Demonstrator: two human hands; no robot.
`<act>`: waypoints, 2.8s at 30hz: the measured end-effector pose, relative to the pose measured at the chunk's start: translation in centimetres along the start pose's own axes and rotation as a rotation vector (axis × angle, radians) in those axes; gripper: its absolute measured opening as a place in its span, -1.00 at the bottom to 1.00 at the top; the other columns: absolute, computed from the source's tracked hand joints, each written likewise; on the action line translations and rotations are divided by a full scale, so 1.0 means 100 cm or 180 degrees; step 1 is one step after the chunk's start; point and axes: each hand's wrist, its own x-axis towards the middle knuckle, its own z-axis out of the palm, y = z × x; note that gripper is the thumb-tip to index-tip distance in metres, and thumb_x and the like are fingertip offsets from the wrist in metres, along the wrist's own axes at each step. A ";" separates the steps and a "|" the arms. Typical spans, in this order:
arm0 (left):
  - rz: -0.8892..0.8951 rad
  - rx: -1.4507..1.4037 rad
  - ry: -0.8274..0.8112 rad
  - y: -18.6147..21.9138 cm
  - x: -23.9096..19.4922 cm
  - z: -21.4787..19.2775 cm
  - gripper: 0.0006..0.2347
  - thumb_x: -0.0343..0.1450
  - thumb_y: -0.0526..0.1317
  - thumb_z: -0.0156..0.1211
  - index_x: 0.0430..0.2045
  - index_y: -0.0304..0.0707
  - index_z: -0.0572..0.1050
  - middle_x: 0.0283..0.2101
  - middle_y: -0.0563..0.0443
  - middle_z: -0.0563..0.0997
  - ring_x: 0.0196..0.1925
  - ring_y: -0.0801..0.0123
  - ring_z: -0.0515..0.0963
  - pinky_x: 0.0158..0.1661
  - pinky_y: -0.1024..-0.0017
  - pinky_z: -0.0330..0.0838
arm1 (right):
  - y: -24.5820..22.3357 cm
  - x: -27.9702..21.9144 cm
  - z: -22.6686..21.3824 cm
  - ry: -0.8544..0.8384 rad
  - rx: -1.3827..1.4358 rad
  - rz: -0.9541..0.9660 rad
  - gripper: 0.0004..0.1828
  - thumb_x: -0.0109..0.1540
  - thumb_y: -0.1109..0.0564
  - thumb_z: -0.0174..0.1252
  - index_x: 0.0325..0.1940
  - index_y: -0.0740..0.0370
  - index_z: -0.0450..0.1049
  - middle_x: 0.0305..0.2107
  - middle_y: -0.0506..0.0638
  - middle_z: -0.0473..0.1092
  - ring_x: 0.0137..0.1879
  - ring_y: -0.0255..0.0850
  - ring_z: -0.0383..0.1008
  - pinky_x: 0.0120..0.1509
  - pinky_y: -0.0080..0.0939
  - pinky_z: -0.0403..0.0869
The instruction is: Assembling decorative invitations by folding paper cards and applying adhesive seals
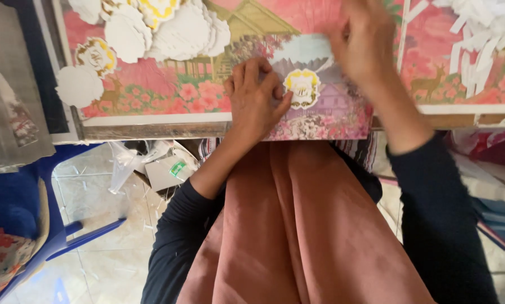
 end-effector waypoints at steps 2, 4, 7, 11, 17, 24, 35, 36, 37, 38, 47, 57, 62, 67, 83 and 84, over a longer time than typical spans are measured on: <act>-0.0049 -0.0023 0.0018 -0.006 -0.003 0.009 -0.77 0.17 -0.11 0.31 -0.68 -0.09 0.33 -0.18 0.06 0.31 -0.05 0.13 0.24 -0.17 0.20 0.09 | 0.004 0.014 -0.005 0.0044 0.0077 0.0041 -0.64 0.19 0.37 0.31 -0.42 0.20 0.22 -0.55 -0.02 0.20 -0.40 -0.16 0.18 -0.35 -0.14 0.18; -0.0074 -0.0046 0.0023 -0.008 -0.004 0.014 -0.76 0.15 -0.08 0.30 -0.72 -0.04 0.30 -0.18 0.08 0.29 0.00 0.09 0.24 -0.12 0.15 0.09 | -0.002 0.027 -0.007 0.0063 0.0233 0.0212 -0.69 0.20 0.35 0.28 -0.40 0.19 0.24 -0.51 -0.02 0.21 -0.37 -0.16 0.20 -0.31 -0.14 0.19; -0.0085 0.0004 -0.0022 -0.008 -0.005 0.012 -0.77 0.15 -0.06 0.27 -0.71 -0.02 0.30 -0.18 0.10 0.30 0.01 0.12 0.25 -0.11 0.16 0.08 | -0.007 0.047 -0.013 0.0066 0.0483 0.0471 -0.75 0.20 0.32 0.23 -0.37 0.19 0.26 -0.46 -0.02 0.24 -0.32 -0.16 0.23 -0.26 -0.14 0.22; -0.0152 -0.0067 -0.0117 -0.009 -0.005 0.012 -0.77 0.17 -0.04 0.24 -0.71 -0.04 0.30 -0.17 0.08 0.31 0.02 0.09 0.25 -0.09 0.15 0.07 | -0.017 0.063 -0.026 0.0023 0.0802 0.0835 -0.83 0.21 0.29 0.17 -0.33 0.18 0.29 -0.39 -0.02 0.26 -0.26 -0.16 0.26 -0.20 -0.14 0.25; -0.0353 -0.0627 -0.0128 -0.015 0.001 0.003 -0.81 0.23 0.00 0.25 -0.48 0.03 0.42 -0.17 0.11 0.37 -0.02 0.14 0.35 -0.10 0.22 0.20 | -0.031 0.080 -0.064 0.0046 0.1213 0.1338 -0.95 0.22 0.24 0.07 -0.27 0.16 0.34 -0.28 -0.02 0.31 -0.17 -0.16 0.31 -0.10 -0.14 0.29; -0.1265 -0.4304 0.0900 0.000 0.019 -0.022 -0.43 0.41 -0.10 0.08 0.21 -0.42 -0.02 -0.08 -0.34 0.38 -0.10 -0.04 0.50 -0.07 0.11 0.48 | -0.055 0.051 -0.087 -0.0436 0.1732 0.2089 -0.89 0.24 0.19 -0.04 -0.20 0.14 0.39 -0.16 -0.03 0.36 -0.07 -0.17 0.38 0.02 -0.14 0.35; -0.1557 -0.4063 0.1641 -0.037 -0.029 -0.073 -0.83 0.39 -0.26 0.11 -0.19 -0.25 0.36 -0.30 0.13 0.50 -0.25 0.59 0.46 -0.21 0.65 0.34 | -0.026 0.045 -0.099 -0.0164 0.2957 0.1601 -0.57 0.33 -0.09 -0.24 -0.03 0.22 0.42 -0.01 0.08 0.41 0.06 -0.13 0.45 0.16 -0.17 0.43; -0.1793 -0.4235 0.1626 -0.038 -0.033 -0.070 -0.78 0.38 -0.26 0.12 -0.14 -0.27 0.35 -0.28 0.10 0.53 -0.25 0.57 0.48 -0.19 0.62 0.36 | -0.004 0.039 -0.095 0.0503 0.3080 0.0370 -0.34 0.40 -0.32 -0.30 0.04 0.34 0.37 -0.03 0.19 0.39 0.05 -0.07 0.44 0.15 -0.19 0.45; -0.1860 -0.4219 0.1639 -0.037 -0.033 -0.073 -0.78 0.38 -0.26 0.12 -0.14 -0.27 0.35 -0.28 0.10 0.53 -0.25 0.57 0.48 -0.19 0.62 0.36 | 0.007 0.033 -0.093 0.0451 0.3105 0.0402 -0.34 0.40 -0.32 -0.30 0.04 0.34 0.37 -0.03 0.19 0.39 0.05 -0.07 0.44 0.15 -0.19 0.45; -0.1773 -0.4336 0.1682 -0.037 -0.033 -0.075 -0.77 0.38 -0.27 0.13 -0.13 -0.29 0.35 -0.24 0.06 0.54 -0.22 0.51 0.50 -0.18 0.58 0.39 | 0.019 0.026 -0.091 0.0718 0.2358 -0.0072 -0.38 0.46 -0.16 -0.30 -0.04 0.54 0.34 0.03 0.34 0.32 0.16 0.12 0.34 0.25 0.00 0.35; -0.1575 -0.3358 0.0797 -0.008 -0.032 -0.049 -0.80 0.38 -0.23 0.09 -0.16 -0.16 0.32 -0.32 0.18 0.53 -0.33 0.66 0.44 -0.29 0.68 0.29 | -0.010 -0.044 -0.037 0.0264 0.1351 0.1092 -0.62 0.13 0.41 -0.22 0.00 0.38 0.31 -0.06 0.16 0.28 0.07 -0.01 0.27 0.14 -0.12 0.39; -0.1342 -0.0745 -0.0060 -0.028 -0.036 -0.045 -0.70 0.30 0.00 0.16 -0.24 -0.16 0.45 -0.44 0.06 0.58 -0.44 0.36 0.55 -0.41 0.35 0.40 | -0.056 -0.039 -0.036 0.0371 0.0469 -0.0662 -0.60 0.28 -0.01 0.14 0.02 0.37 0.39 -0.04 0.29 0.31 0.09 0.17 0.28 0.01 0.20 0.37; -0.0233 0.0219 0.1305 -0.094 0.012 -0.063 -0.79 0.35 -0.19 0.23 -0.30 -0.35 0.42 -0.40 -0.03 0.47 -0.40 0.36 0.43 -0.41 0.53 0.38 | -0.054 -0.060 -0.024 0.0029 -0.0011 -0.0254 -0.64 0.31 0.03 0.10 0.12 0.27 0.44 0.12 0.22 0.31 0.26 0.17 0.19 0.18 0.15 0.15; -0.0559 0.1250 0.1105 -0.150 0.060 -0.049 -0.34 0.15 0.03 0.58 -0.06 -0.29 0.28 -0.04 -0.09 0.29 -0.09 0.02 0.39 -0.12 0.22 0.41 | -0.053 -0.065 -0.021 -0.0023 -0.0219 -0.0177 -0.60 0.30 -0.01 0.10 0.13 0.27 0.43 0.15 0.19 0.29 0.27 0.17 0.18 0.18 0.14 0.14; -0.1021 -0.3412 0.1312 0.016 0.034 -0.067 -0.89 0.31 -0.23 0.24 -0.44 -0.24 0.47 -0.50 0.09 0.51 -0.43 0.56 0.43 -0.42 0.60 0.32 | -0.100 -0.018 -0.070 0.0151 0.1928 0.0295 -0.61 0.22 0.24 0.16 0.10 0.44 0.34 -0.12 0.23 0.40 -0.02 -0.01 0.44 0.06 -0.11 0.45; -0.1054 -0.3772 0.1229 0.040 0.029 -0.059 -0.82 0.26 -0.29 0.33 -0.37 -0.32 0.47 -0.46 -0.03 0.57 -0.40 0.47 0.58 -0.35 0.55 0.50 | -0.110 -0.013 -0.070 0.0116 0.2840 0.0691 -0.58 0.22 0.12 0.15 0.11 0.36 0.34 -0.18 0.14 0.42 -0.10 -0.11 0.48 -0.09 -0.22 0.46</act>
